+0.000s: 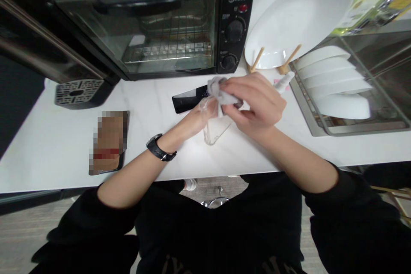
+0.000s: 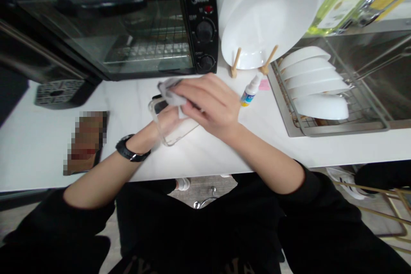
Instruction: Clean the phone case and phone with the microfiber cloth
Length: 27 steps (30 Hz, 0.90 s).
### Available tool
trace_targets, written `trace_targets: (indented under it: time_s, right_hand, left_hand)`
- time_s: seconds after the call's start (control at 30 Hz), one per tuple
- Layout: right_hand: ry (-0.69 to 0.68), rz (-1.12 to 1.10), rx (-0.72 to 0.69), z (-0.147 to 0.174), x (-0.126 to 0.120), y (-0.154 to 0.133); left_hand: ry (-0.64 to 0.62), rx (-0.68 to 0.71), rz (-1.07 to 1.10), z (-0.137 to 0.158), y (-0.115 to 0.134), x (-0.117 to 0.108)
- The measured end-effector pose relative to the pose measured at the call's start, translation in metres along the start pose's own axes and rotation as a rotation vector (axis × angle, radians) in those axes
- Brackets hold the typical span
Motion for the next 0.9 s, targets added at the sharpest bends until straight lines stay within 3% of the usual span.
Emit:
trace_targets:
  time_s: [0.1,0.17,0.23,0.3,0.57,0.7,0.9]
  right_hand:
    - [0.13,0.052,0.226,-0.002,-0.012,0.027]
    - [0.088,0.04,0.256,0.001,-0.006,0.032]
    - [0.001,0.0,0.246,0.005,0.005,0.032]
    - [-0.054,-0.033,0.265,0.009,0.014,0.033]
    - [-0.023,-0.169,0.52,0.025,0.023,0.06]
    - [-0.026,-0.24,0.524,0.026,0.024,0.064]
    - [-0.035,-0.259,0.511,0.025,0.024,0.065]
  left_hand:
    - [-0.203,0.334,-0.052,0.006,0.035,0.02]
    - [-0.338,0.522,-0.145,0.016,0.054,0.034]
    - [-0.374,0.639,-0.241,0.023,0.066,0.04]
    - [-0.328,0.692,-0.287,0.026,0.074,0.039]
    - [-0.323,0.644,-0.328,0.025,0.077,0.039]
    - [-0.135,0.526,-0.271,0.021,0.076,0.03]
    - [-0.137,0.576,-0.201,0.029,0.081,0.029]
Point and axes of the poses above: each hand's wrist, its own z-axis away from the middle knuckle, its own x-axis out of the palm, y = z × x, the point moved 9 cm from there along -z, towards the middle knuckle, and after that the axes turned 9 degrees about x, right-handed, at the moved point
